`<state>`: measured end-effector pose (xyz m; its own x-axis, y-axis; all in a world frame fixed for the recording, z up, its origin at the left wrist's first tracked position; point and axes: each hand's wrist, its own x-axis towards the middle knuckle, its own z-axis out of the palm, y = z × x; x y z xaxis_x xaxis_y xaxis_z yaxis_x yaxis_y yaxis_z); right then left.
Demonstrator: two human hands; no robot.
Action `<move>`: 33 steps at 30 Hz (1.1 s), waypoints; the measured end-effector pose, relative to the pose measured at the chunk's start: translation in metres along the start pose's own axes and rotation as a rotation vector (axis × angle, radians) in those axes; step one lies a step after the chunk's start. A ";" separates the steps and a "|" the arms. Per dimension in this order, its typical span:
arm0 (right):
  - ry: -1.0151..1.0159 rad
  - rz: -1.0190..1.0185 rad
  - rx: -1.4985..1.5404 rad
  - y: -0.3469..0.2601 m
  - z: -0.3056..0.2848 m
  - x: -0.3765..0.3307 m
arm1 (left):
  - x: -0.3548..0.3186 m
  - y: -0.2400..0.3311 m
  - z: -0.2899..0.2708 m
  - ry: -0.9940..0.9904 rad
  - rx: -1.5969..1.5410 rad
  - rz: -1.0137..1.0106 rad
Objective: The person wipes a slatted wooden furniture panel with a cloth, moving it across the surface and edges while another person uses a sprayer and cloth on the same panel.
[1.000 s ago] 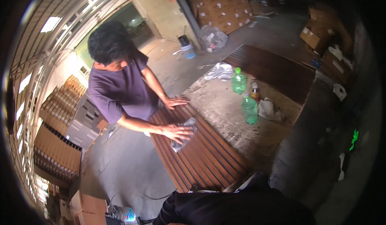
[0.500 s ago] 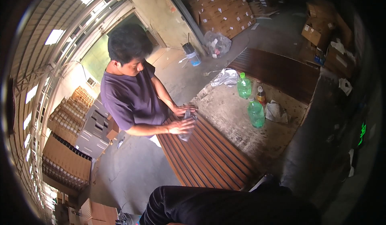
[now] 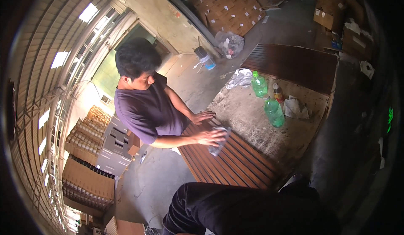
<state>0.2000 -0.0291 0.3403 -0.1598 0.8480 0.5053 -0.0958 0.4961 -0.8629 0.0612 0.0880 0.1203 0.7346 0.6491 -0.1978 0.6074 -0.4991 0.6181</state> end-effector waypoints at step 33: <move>0.734 0.443 -0.061 0.045 0.007 -0.185 | -0.095 0.046 0.033 0.159 0.428 0.206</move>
<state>0.2189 -0.1654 0.2081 0.5085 0.8610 0.0110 -0.1182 0.0825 -0.9896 0.0296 -0.0161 0.1424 0.8176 0.5747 0.0347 0.5483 -0.7956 0.2579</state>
